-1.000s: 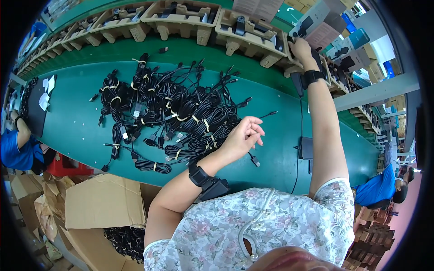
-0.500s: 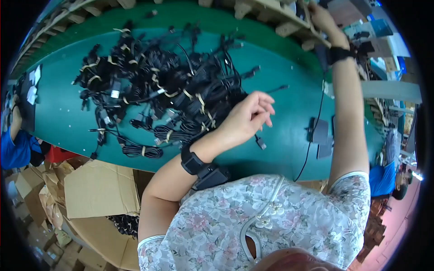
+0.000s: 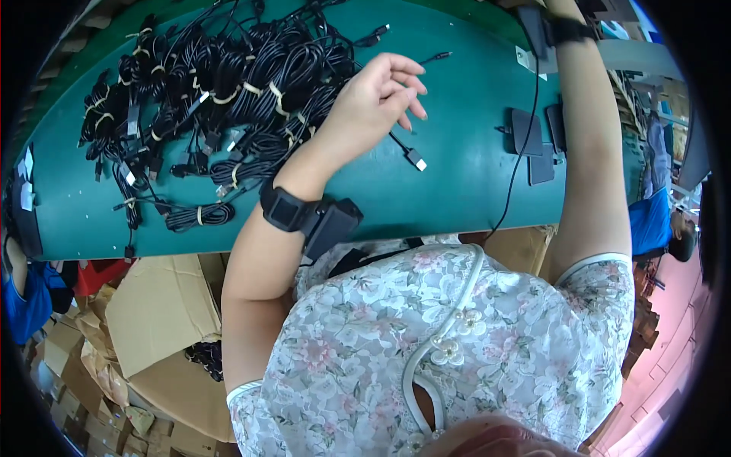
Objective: Connecting USB cables to small electronic components on an assembly line.
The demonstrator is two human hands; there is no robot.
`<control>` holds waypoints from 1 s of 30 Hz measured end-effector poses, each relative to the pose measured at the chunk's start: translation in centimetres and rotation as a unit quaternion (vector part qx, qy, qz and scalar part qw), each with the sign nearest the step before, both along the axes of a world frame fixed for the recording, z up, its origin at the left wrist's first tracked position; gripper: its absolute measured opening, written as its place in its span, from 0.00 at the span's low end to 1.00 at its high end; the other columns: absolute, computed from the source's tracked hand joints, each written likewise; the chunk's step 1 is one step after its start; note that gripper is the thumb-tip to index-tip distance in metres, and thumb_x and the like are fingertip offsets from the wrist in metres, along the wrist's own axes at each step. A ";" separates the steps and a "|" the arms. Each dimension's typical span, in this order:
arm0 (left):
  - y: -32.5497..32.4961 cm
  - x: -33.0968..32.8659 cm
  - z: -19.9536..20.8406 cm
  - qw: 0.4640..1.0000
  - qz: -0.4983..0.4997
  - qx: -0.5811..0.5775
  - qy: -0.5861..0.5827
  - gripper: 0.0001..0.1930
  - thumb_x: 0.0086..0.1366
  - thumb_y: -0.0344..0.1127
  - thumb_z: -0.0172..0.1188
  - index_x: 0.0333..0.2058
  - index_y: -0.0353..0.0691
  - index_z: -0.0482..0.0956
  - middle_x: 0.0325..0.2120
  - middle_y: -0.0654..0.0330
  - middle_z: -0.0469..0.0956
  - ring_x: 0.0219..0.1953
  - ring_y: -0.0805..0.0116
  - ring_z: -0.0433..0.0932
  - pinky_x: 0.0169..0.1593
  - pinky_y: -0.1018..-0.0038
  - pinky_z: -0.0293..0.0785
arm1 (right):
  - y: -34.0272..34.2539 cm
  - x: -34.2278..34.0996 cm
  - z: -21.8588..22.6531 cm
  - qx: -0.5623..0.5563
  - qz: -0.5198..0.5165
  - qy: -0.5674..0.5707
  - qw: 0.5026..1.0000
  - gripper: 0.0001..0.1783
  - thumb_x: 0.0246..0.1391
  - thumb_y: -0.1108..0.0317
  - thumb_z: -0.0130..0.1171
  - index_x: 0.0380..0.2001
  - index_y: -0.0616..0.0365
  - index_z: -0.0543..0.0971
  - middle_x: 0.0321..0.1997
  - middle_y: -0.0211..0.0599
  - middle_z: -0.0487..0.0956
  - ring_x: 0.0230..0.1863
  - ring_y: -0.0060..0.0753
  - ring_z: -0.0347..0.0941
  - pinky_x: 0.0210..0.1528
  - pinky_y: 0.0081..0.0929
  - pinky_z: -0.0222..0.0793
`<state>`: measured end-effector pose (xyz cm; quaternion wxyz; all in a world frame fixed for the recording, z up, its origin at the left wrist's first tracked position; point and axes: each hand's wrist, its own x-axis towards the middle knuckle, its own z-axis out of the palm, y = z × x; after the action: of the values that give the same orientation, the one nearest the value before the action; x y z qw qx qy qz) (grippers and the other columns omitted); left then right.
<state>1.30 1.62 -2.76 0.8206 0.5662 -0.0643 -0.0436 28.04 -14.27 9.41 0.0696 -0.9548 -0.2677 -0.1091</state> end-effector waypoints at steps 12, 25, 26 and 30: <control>0.0 -0.1 -1.4 0.993 0.004 0.116 -0.007 0.12 0.59 0.26 0.50 0.43 0.34 0.66 0.34 0.55 0.73 0.28 0.74 0.76 0.31 0.78 0.73 | -15.9 -18.2 -10.2 -0.155 -0.120 0.135 0.971 0.44 0.38 0.55 0.68 0.58 0.53 0.60 0.42 0.47 0.69 0.42 0.40 0.68 0.43 0.33 0.65; -1.3 -1.1 -2.3 0.909 0.048 0.362 -0.200 0.24 0.55 0.37 0.60 0.48 0.39 0.62 0.27 0.58 0.73 0.27 0.66 0.74 0.30 0.71 0.71 | -3.3 -22.3 -5.9 0.376 0.121 0.250 0.884 0.24 0.44 0.74 0.63 0.45 0.60 0.67 0.39 0.29 0.69 0.42 0.20 0.68 0.45 0.17 0.63; -1.2 -1.0 -2.2 0.912 0.025 0.364 -0.187 0.25 0.54 0.39 0.61 0.48 0.40 0.61 0.26 0.56 0.73 0.27 0.62 0.75 0.29 0.68 0.70 | -3.0 -22.3 -4.8 0.361 0.131 0.250 0.889 0.22 0.44 0.74 0.63 0.43 0.61 0.68 0.39 0.29 0.70 0.41 0.20 0.69 0.45 0.17 0.63; -1.9 -1.4 -1.0 0.963 0.142 0.212 -0.082 0.24 0.54 0.41 0.61 0.46 0.39 0.62 0.21 0.57 0.73 0.21 0.58 0.74 0.25 0.64 0.69 | -2.6 -21.5 -1.7 0.322 0.162 0.252 0.898 0.17 0.44 0.74 0.62 0.38 0.62 0.69 0.37 0.30 0.71 0.39 0.20 0.70 0.45 0.17 0.64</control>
<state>-0.11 -0.24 -3.76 0.6716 0.7320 -0.0399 0.1071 6.52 -16.87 7.66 0.4556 -0.8188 -0.3426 0.0678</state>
